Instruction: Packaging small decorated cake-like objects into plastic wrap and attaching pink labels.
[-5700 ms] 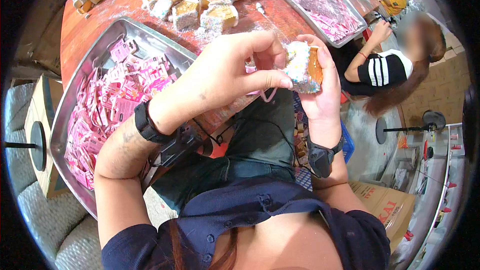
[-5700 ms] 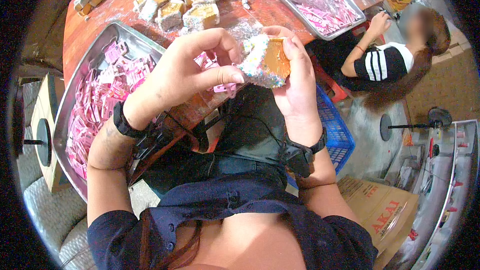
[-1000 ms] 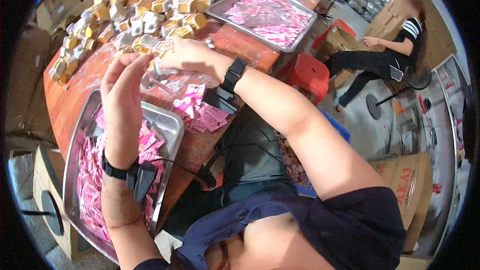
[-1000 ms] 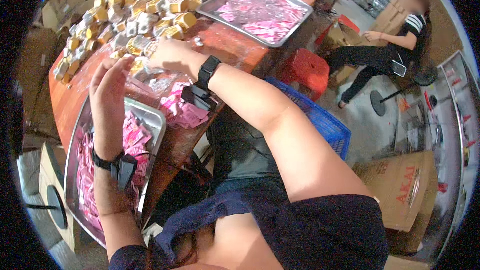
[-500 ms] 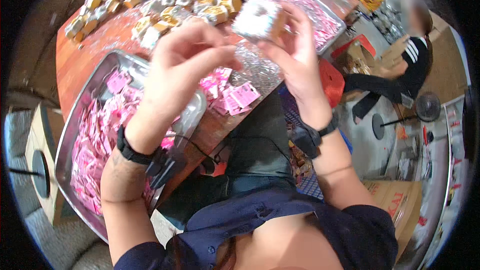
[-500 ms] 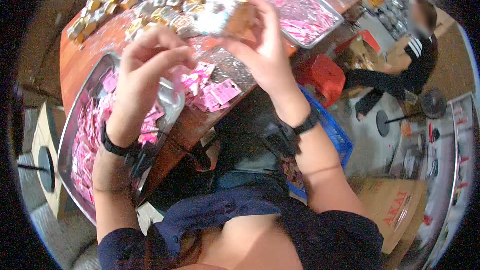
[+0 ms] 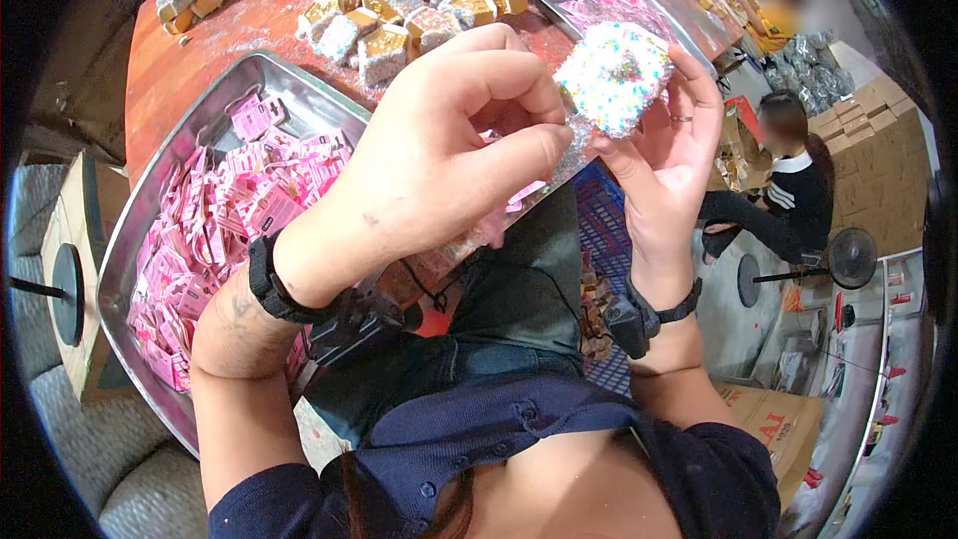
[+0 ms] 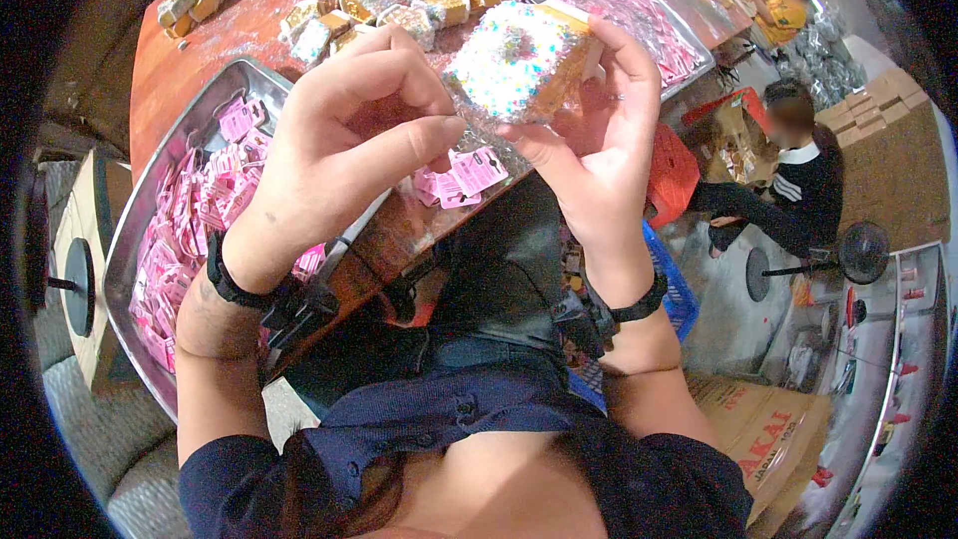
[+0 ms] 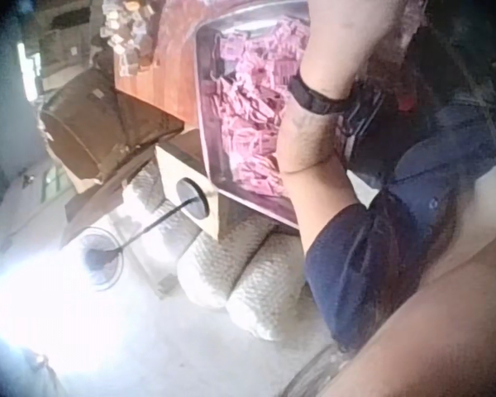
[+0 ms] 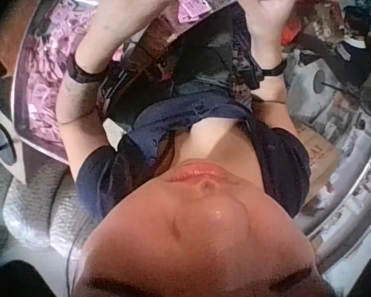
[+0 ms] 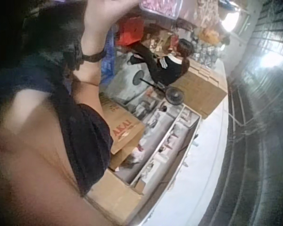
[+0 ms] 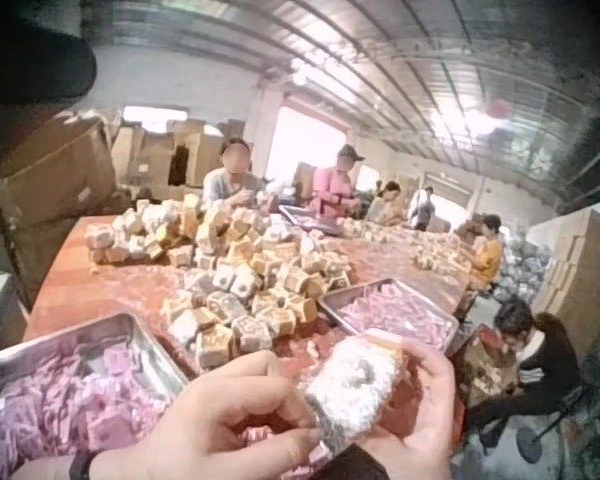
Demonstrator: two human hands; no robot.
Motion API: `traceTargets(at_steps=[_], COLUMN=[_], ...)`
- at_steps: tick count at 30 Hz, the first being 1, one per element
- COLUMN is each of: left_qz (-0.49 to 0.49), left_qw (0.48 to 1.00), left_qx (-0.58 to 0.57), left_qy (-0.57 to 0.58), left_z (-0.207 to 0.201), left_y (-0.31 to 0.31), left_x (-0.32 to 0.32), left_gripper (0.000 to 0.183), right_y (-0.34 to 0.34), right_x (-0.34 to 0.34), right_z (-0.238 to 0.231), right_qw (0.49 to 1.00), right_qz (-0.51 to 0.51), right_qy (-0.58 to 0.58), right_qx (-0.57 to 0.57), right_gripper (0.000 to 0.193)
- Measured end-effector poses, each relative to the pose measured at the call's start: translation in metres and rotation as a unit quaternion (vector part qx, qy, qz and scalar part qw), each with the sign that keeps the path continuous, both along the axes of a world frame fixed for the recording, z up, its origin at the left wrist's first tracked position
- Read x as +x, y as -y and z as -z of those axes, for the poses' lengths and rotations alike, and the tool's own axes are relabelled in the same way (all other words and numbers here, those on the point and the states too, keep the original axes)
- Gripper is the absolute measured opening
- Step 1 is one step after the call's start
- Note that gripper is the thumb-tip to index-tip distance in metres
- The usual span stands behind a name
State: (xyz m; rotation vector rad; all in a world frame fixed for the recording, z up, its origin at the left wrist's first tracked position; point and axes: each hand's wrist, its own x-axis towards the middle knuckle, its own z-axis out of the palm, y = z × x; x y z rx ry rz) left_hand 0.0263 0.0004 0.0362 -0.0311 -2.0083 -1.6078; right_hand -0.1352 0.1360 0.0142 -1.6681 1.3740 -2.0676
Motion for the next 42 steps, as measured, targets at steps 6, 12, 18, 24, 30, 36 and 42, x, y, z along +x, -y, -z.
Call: traceTargets(at_steps=[6,12,18,24,30,36,42], left_qz=[-0.011,0.027,0.080,0.067,-0.046,-0.010,-0.032], left_qw=[0.999,0.999,0.985,0.981,0.992,0.998,0.999], left_qx=[-0.047,0.006,0.138,0.149,-0.062,0.055,0.021], left_qy=[-0.001,0.023,0.069,0.106,0.097,0.019,-0.002], left_z=[-0.001,0.000,-0.003,0.003,0.010,0.014,0.011], left_y=[0.002,0.005,0.006,0.004,0.005,-0.005,-0.011], left_x=[0.000,-0.001,-0.001,-0.006,-0.017,-0.015,-0.016], left_gripper=[0.010,0.010,0.009,0.012,0.013,0.027,0.028], right_y=[-0.003,-0.003,-0.008,-0.012,-0.018,-0.015,-0.021], right_x=[0.003,0.002,-0.004,-0.005,-0.013,-0.011,-0.005], right_z=[-0.001,-0.001,0.004,0.006,0.006,0.012,0.009], right_qw=[1.000,0.999,0.986,0.975,0.956,0.963,0.962], right_qz=[0.029,0.037,0.089,0.138,0.194,0.180,0.180], right_qy=[-0.006,-0.038,-0.140,-0.171,-0.218,-0.190,-0.188], right_qx=[0.005,-0.003,-0.019,-0.025,0.040,0.068,0.088], right_gripper=[0.086,0.086,0.088,0.084,0.082,0.080,0.079])
